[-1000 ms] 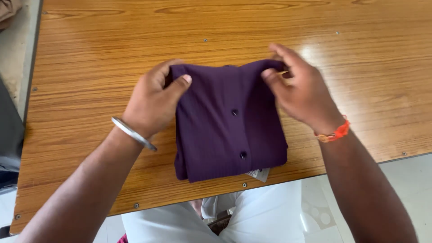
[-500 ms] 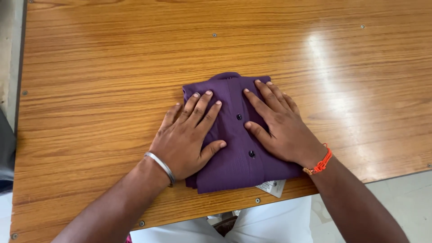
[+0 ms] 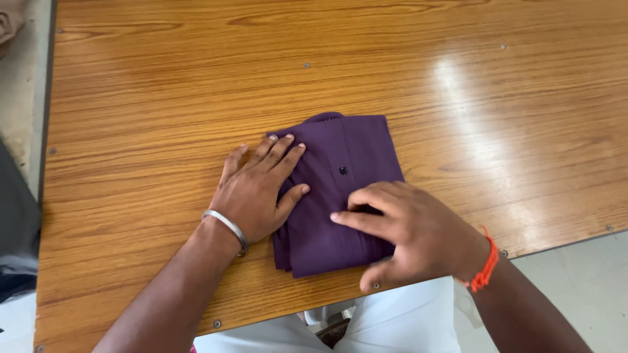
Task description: Folding a purple shirt and placing it inside a plastic bag.
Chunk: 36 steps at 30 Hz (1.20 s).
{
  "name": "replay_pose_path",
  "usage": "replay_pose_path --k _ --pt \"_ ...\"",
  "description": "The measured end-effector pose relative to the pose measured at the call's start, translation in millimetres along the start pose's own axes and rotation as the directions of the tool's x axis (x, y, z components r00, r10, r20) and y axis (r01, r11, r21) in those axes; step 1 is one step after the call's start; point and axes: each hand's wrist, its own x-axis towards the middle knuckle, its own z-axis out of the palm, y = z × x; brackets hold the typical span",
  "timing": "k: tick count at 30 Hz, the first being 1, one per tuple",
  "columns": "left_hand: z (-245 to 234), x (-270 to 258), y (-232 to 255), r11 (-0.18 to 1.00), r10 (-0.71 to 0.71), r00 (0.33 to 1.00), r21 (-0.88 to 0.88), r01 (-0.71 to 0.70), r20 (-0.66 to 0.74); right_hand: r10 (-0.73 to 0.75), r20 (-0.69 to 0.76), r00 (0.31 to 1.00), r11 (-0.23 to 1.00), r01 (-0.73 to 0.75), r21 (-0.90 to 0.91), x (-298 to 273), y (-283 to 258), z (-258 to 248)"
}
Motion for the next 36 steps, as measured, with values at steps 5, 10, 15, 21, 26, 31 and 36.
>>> replay_pose_path --k 5,10,15,21,26,31,36 --pt "1.5 1.3 -1.0 1.000 -0.012 1.000 -0.012 0.012 0.001 0.064 0.090 0.994 0.964 -0.038 -0.265 4.8 -29.0 1.3" --pt "-0.8 2.3 -2.9 0.999 0.000 1.000 -0.051 -0.001 -0.026 0.057 0.086 0.995 0.951 -0.028 -0.307 0.1 -27.8 0.3" --pt "9.2 4.4 -28.0 0.929 0.018 0.954 -0.347 -0.126 -0.299 -0.026 -0.025 0.999 0.936 0.016 -0.352 29.5 -23.8 -37.3" --pt "0.1 6.3 -46.6 0.817 -0.174 0.866 -0.559 -0.139 -0.470 0.059 -0.122 0.991 0.974 -0.084 -0.212 77.0 -43.1 -113.1" --pt "-30.5 4.9 -35.9 0.530 -0.552 0.834 -0.774 0.346 -0.005 0.219 -0.046 0.975 0.976 -0.218 0.025 93.3 -23.1 -137.5" --pt "-6.2 9.2 -57.3 0.803 -0.283 0.859 -0.595 -0.031 -0.427 0.594 0.276 0.756 0.639 -0.652 0.409 78.6 70.3 -90.2" --pt "-3.3 10.5 -54.4 0.728 -0.328 0.880 -0.686 0.003 -0.344 0.837 0.331 0.435 0.309 -0.876 0.370 41.6 129.3 -41.6"
